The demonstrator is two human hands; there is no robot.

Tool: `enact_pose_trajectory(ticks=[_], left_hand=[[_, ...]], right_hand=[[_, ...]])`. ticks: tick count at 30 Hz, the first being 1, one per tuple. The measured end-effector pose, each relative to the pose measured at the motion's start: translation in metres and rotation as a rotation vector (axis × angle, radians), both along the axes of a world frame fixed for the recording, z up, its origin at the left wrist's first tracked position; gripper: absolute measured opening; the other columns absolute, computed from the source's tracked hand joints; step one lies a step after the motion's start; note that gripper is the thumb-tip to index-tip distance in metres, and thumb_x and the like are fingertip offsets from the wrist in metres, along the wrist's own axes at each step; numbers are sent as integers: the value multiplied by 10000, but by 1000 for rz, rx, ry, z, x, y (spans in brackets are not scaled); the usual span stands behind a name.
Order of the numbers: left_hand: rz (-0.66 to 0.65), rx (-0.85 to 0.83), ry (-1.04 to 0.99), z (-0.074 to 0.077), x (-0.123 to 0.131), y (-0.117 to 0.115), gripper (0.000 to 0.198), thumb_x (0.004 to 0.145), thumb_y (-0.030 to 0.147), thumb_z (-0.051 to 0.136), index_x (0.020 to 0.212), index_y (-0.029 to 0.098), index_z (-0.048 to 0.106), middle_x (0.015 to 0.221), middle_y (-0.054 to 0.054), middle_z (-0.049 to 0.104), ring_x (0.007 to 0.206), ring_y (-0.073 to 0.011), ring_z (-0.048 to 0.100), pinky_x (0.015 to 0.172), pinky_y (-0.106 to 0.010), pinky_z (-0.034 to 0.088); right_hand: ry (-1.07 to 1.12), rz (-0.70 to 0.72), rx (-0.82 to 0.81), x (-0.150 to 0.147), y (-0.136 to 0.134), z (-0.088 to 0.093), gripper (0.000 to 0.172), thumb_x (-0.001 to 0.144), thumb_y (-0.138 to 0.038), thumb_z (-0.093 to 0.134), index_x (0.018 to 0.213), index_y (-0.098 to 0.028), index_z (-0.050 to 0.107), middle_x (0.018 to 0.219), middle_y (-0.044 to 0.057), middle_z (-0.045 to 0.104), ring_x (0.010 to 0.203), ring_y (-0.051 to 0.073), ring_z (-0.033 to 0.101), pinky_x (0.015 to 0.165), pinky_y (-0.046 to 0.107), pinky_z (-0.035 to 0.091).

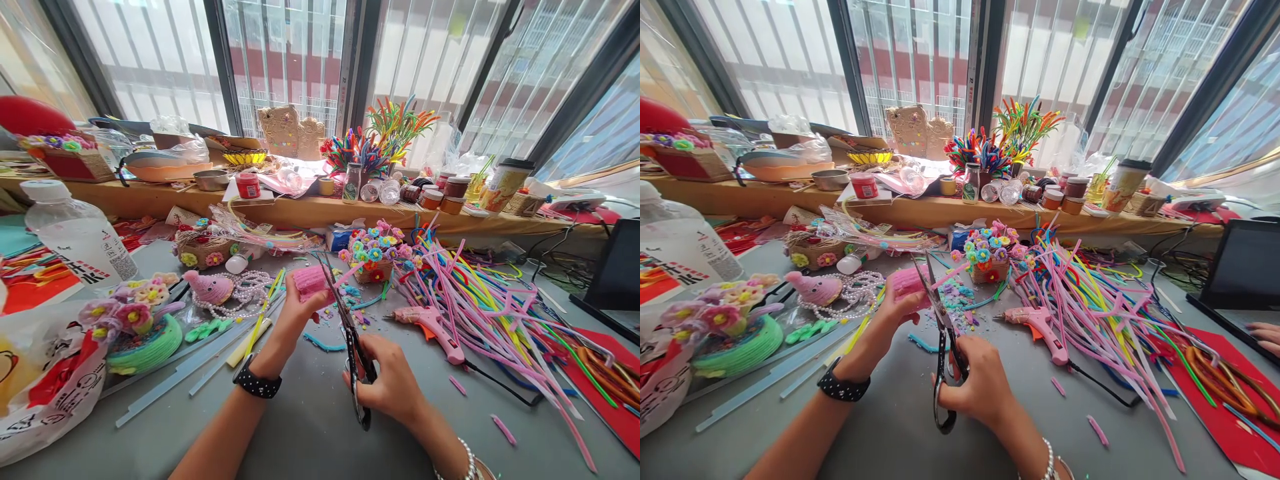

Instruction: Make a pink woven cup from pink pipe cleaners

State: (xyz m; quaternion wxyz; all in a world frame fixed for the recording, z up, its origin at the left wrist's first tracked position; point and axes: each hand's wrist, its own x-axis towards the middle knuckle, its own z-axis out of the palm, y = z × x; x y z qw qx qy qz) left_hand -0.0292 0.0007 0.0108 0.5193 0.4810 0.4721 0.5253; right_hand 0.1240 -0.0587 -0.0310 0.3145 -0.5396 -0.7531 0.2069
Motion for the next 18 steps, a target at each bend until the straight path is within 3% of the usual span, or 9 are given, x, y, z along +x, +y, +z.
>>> enact_pose_trajectory(ticks=[14, 18], left_hand=[[62, -2, -11, -7, -1, 8, 551, 573, 327, 637, 1025, 212, 343, 827, 0, 510, 625, -117, 502, 403, -181, 380], [79, -12, -22, -7, 0, 8, 543, 566, 340, 651, 1007, 214, 360, 815, 7, 524, 599, -110, 511, 405, -181, 367]], right_hand=[[-10, -46, -9, -3, 0, 2, 200, 569, -275, 569, 508, -176, 406, 518, -28, 452, 537, 108, 409, 544, 225, 276], [25, -84, -29, -4, 3, 0, 232, 601, -266, 537, 491, -181, 351, 471, -49, 374, 481, 85, 338, 499, 215, 240]])
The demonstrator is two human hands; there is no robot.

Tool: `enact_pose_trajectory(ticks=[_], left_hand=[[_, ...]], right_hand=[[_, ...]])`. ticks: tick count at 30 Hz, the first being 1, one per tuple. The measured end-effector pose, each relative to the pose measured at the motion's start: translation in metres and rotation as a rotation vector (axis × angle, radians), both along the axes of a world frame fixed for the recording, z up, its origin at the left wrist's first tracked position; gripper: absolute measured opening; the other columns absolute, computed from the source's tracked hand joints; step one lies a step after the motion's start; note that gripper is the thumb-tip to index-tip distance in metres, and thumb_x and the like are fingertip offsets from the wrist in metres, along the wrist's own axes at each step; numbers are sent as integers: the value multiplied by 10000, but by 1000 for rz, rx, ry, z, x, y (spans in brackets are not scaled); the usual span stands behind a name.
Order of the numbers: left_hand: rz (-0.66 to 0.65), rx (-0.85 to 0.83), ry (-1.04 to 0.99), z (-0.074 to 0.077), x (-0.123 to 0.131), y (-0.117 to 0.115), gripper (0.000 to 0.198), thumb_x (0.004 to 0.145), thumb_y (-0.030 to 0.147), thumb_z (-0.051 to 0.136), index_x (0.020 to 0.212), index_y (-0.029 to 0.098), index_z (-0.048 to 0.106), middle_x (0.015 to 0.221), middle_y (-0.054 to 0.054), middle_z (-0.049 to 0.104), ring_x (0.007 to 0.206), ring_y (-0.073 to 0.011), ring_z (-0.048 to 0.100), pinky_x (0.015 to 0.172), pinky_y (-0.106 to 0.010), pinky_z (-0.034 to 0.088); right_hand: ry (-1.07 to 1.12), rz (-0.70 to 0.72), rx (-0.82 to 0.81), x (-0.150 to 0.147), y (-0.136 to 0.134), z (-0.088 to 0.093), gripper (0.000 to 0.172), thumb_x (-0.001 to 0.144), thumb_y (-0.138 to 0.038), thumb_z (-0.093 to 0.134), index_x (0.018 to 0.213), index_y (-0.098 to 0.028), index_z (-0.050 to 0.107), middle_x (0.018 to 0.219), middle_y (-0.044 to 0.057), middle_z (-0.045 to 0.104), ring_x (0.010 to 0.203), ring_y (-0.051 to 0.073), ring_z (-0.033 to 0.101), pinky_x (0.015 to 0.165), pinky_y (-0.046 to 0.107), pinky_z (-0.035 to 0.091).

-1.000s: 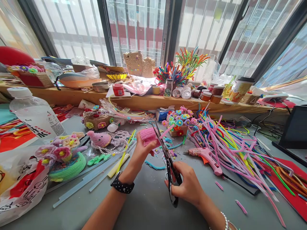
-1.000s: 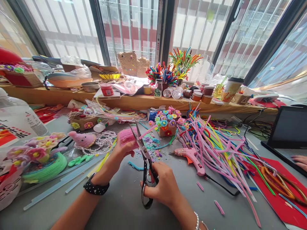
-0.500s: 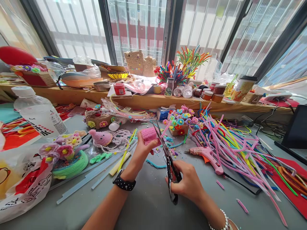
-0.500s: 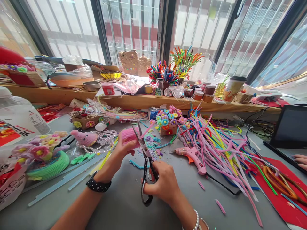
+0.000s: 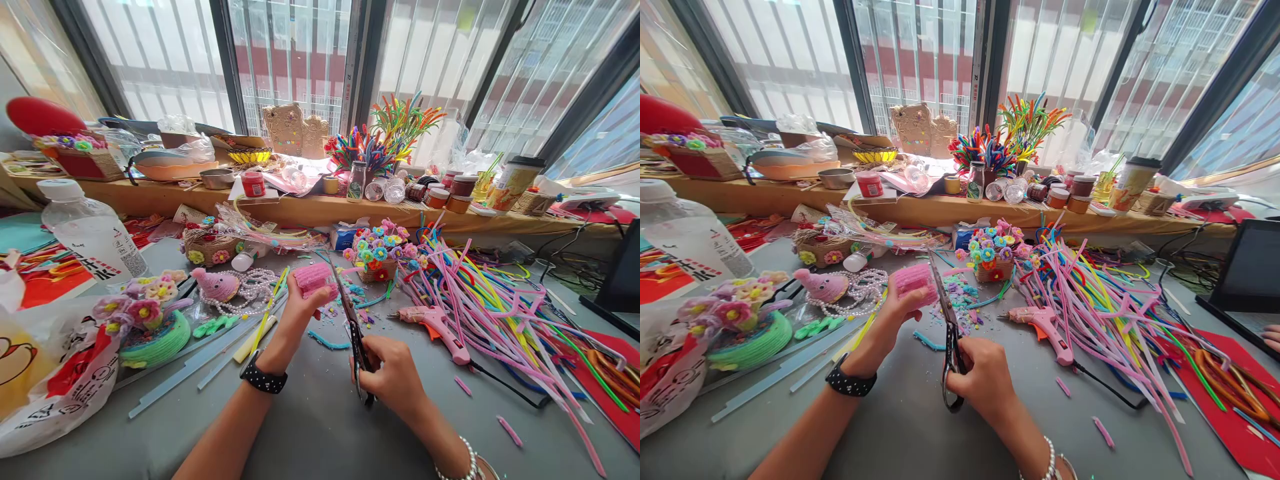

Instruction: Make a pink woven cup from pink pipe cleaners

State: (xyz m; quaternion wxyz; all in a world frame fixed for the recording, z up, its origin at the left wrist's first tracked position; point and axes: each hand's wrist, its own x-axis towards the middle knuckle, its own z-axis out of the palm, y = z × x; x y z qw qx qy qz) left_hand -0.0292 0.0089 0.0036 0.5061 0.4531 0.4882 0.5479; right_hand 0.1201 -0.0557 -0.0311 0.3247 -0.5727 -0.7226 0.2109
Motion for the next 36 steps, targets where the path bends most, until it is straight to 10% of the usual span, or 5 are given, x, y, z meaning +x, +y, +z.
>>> enact_pose_trajectory(ticks=[13, 26, 36], left_hand=[[-120, 1, -214, 8, -10, 0, 568, 569, 309, 699, 1044, 216, 402, 899, -21, 554, 757, -152, 549, 481, -205, 437], [-358, 145, -110, 10, -13, -5, 550, 611, 409, 697, 1041, 190, 433, 670, 32, 517, 488, -74, 434, 410, -193, 353], [-482, 127, -151, 3, -15, -3, 449, 615, 549, 636, 856, 173, 594, 739, -4, 536, 650, -114, 491, 605, -227, 392]], right_hand=[[51, -26, -86, 9, 1, -3, 229, 704, -329, 483, 557, -188, 377, 492, -52, 358, 482, 84, 325, 484, 211, 245], [-425, 48, -149, -19, -27, -12, 126, 620, -254, 578, 548, -184, 501, 518, 1, 543, 469, 106, 360, 462, 247, 165], [-212, 261, -185, 13, 7, 35, 238, 675, -392, 662, 587, -187, 578, 510, -33, 548, 465, 86, 435, 413, 200, 259]])
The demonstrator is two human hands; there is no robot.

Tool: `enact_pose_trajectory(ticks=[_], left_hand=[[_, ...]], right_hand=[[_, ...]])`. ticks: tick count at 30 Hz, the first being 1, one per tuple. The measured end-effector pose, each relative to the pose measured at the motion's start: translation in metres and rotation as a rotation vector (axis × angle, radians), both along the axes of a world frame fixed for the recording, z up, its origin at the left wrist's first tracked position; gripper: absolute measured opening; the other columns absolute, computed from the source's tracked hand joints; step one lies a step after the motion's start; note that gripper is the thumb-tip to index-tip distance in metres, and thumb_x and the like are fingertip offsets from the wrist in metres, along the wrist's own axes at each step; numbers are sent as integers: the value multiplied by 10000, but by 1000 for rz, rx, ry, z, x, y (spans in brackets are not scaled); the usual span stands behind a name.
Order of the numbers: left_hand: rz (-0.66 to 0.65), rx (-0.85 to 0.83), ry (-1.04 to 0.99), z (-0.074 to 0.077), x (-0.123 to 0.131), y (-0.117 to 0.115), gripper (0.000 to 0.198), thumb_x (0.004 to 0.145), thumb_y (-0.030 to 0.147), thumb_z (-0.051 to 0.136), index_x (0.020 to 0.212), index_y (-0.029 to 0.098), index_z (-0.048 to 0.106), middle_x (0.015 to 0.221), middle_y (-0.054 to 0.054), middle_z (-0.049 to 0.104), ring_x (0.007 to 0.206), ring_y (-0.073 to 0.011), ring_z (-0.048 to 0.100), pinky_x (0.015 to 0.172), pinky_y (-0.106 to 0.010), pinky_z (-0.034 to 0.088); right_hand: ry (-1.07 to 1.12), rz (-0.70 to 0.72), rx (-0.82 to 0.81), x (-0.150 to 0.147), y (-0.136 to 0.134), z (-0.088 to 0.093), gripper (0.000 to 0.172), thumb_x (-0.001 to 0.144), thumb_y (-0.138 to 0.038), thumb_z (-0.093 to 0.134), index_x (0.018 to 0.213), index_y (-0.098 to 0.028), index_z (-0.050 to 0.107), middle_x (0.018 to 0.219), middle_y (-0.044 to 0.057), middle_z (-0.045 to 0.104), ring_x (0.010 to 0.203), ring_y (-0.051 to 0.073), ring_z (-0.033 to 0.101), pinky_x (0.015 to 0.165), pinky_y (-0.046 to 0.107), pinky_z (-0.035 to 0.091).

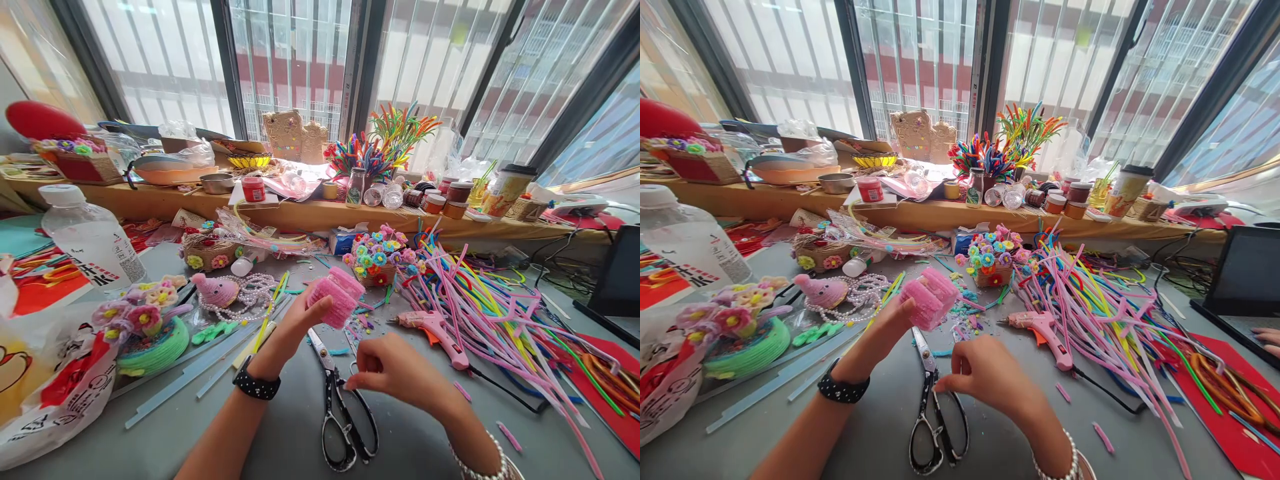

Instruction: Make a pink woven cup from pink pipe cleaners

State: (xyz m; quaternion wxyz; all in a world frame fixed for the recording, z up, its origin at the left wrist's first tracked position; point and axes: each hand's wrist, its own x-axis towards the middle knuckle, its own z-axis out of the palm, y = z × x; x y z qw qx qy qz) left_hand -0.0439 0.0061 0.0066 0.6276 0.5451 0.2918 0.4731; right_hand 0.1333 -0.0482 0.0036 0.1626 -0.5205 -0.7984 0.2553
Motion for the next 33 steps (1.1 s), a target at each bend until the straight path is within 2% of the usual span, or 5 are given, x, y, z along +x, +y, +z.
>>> enact_pose_trajectory(ticks=[4, 9, 20, 25, 33], left_hand=[[-43, -9, 43, -1, -1, -1, 521, 635, 456, 667, 1073, 203, 543, 880, -28, 577, 750, -138, 530, 658, -233, 404], [-98, -98, 39, 1, 2, -3, 615, 642, 436, 671, 1161, 194, 448, 999, -74, 579, 839, -180, 557, 692, -264, 418], [-257, -198, -111, 5, 15, -10, 552, 612, 387, 699, 1090, 179, 517, 1007, -93, 591, 905, -208, 562, 798, -318, 418], [-171, -130, 37, 4, 13, -8, 496, 620, 376, 682, 1037, 162, 518, 975, -81, 583, 857, -186, 548, 771, -299, 411], [-233, -49, 243, 7, 12, -9, 403, 629, 354, 677, 970, 181, 551, 790, -12, 551, 665, -125, 497, 587, -235, 389]], right_hand=[[210, -123, 214, 20, 21, 20, 367, 652, -389, 687, 935, -193, 556, 858, 29, 611, 684, 133, 541, 570, 243, 457], [389, 55, 364, 16, 28, 16, 613, 705, -329, 654, 1251, -261, 382, 1252, 79, 457, 1136, 219, 442, 845, 358, 474], [506, -107, 543, 1, 20, -2, 478, 700, -278, 648, 1122, -225, 429, 1090, 78, 512, 1008, 217, 505, 785, 349, 484], [550, -22, 455, 5, 20, -1, 596, 644, -400, 698, 1146, -230, 426, 1136, 82, 481, 1063, 223, 476, 857, 357, 458], [673, -111, 338, 12, 20, 4, 279, 827, -443, 465, 795, -207, 612, 1010, 61, 540, 995, 199, 525, 890, 372, 416]])
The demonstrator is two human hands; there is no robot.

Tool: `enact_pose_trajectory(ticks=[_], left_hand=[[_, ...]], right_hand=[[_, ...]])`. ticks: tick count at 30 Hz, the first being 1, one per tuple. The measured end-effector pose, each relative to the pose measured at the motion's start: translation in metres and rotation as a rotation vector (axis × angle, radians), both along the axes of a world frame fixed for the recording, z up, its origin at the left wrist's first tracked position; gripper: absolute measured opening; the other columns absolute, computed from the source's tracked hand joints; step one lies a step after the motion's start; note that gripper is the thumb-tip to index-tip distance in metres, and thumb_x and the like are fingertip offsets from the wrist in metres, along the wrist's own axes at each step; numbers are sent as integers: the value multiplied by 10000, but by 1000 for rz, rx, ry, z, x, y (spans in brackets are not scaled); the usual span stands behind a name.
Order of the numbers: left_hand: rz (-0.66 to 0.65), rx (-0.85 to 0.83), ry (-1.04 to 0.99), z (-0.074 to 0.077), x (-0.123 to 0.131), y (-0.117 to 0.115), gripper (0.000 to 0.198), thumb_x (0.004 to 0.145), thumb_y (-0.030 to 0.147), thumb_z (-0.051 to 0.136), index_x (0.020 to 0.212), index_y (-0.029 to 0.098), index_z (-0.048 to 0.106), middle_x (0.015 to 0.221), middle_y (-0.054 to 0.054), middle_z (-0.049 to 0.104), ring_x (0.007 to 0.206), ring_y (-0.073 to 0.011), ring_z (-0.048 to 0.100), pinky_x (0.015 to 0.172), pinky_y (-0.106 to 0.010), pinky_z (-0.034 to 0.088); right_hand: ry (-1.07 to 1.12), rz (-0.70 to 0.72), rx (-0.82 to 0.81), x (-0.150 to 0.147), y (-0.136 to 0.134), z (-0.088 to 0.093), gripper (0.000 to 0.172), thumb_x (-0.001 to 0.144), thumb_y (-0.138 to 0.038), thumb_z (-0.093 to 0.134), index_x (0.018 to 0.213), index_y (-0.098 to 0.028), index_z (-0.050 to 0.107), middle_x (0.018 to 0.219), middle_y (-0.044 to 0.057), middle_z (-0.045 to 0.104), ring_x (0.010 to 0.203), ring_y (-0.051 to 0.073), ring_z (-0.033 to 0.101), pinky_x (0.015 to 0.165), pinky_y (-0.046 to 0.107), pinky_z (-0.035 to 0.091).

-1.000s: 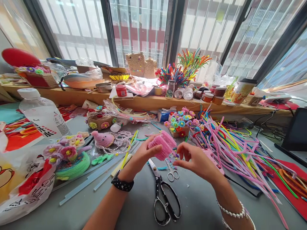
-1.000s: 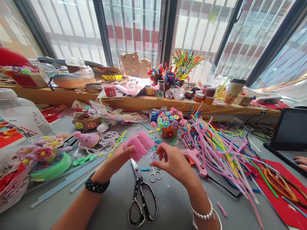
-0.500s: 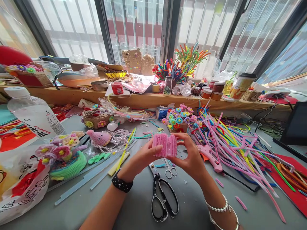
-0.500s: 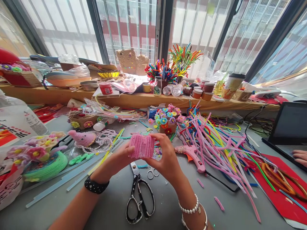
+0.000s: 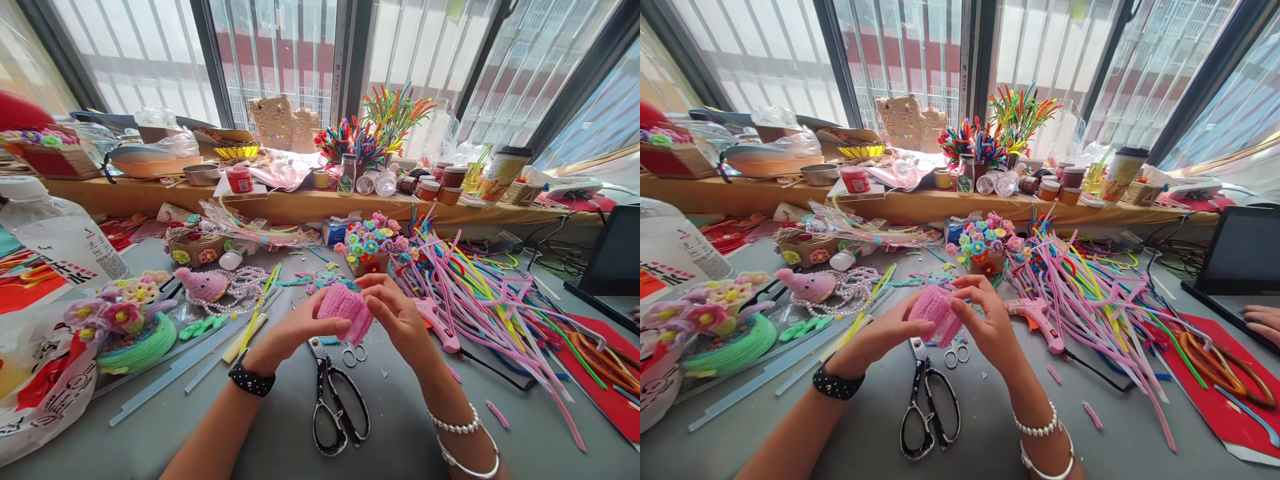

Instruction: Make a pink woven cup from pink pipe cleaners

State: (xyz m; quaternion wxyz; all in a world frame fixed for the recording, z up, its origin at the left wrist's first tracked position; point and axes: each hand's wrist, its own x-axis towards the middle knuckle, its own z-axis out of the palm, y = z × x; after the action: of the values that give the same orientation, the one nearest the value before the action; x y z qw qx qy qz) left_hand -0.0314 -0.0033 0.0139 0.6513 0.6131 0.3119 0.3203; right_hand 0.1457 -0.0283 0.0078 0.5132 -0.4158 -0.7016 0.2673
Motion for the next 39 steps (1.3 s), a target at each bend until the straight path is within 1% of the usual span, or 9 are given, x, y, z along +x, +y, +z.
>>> enact_pose_trajectory(ticks=[8, 12, 14, 16, 20, 26, 32, 35, 39], left_hand=[[-7, 26, 62, -2, 2, -1, 400, 659, 400, 647, 990, 199, 546, 877, -36, 570, 776, -168, 528, 664, -264, 412], [-24, -22, 110, -3, 1, -4, 638, 621, 375, 684, 1184, 229, 419, 1026, -48, 529, 905, -200, 526, 735, -296, 414], [-28, -38, 125, -3, 1, -5, 766, 603, 363, 701, 1260, 239, 328, 1052, -52, 512, 934, -207, 520, 761, -307, 412], [-40, -38, 135, -4, 1, -5, 817, 591, 360, 710, 1281, 234, 291, 1051, -56, 511, 925, -205, 520, 761, -307, 414], [-19, -15, 164, -5, 1, -3, 797, 577, 372, 710, 1257, 218, 323, 1008, -59, 526, 871, -203, 525, 707, -296, 425], [16, 21, 182, -6, 2, 0, 606, 574, 370, 710, 1085, 196, 434, 924, -43, 523, 799, -182, 522, 681, -302, 432], [30, 102, 199, -10, 2, 1, 763, 572, 362, 718, 1202, 238, 306, 1041, -59, 470, 849, -192, 512, 694, -327, 443], [35, 180, 254, -11, 2, 1, 779, 571, 363, 719, 1214, 237, 298, 1065, -71, 460, 869, -201, 504, 713, -335, 444], [27, 211, 276, -10, 3, 0, 772, 575, 365, 713, 1210, 221, 300, 1045, -69, 468, 831, -182, 498, 683, -315, 443]], right_hand=[[30, -74, 14, 0, 0, -1, 195, 797, -360, 543, 697, -201, 593, 1016, 53, 537, 1013, 190, 515, 913, 364, 396], [17, -71, 0, 0, 0, 0, 201, 794, -365, 547, 692, -198, 592, 1020, 57, 535, 1014, 192, 514, 903, 366, 403], [9, -69, -11, -1, 0, 0, 207, 794, -368, 546, 684, -199, 591, 1022, 59, 536, 1020, 197, 512, 906, 372, 403], [3, -68, -23, -1, -1, 1, 207, 796, -365, 545, 680, -199, 589, 1025, 59, 536, 1022, 196, 511, 913, 373, 398], [-1, -62, -34, -2, -2, 1, 220, 791, -377, 547, 671, -197, 591, 1036, 57, 537, 1031, 197, 510, 923, 367, 390], [-26, -119, -32, -5, -2, 2, 227, 762, -393, 580, 651, -195, 590, 1043, 63, 542, 1034, 211, 503, 925, 383, 376], [-20, -158, -40, -4, -2, 2, 204, 767, -369, 584, 660, -195, 591, 1048, 61, 536, 1051, 199, 490, 931, 363, 357], [-35, -160, -41, -5, -2, 2, 202, 771, -358, 583, 652, -194, 589, 1047, 61, 535, 1054, 196, 487, 934, 355, 348], [-45, -160, -55, -6, -2, 2, 214, 771, -361, 581, 642, -192, 584, 1056, 63, 532, 1060, 200, 483, 936, 358, 342]])
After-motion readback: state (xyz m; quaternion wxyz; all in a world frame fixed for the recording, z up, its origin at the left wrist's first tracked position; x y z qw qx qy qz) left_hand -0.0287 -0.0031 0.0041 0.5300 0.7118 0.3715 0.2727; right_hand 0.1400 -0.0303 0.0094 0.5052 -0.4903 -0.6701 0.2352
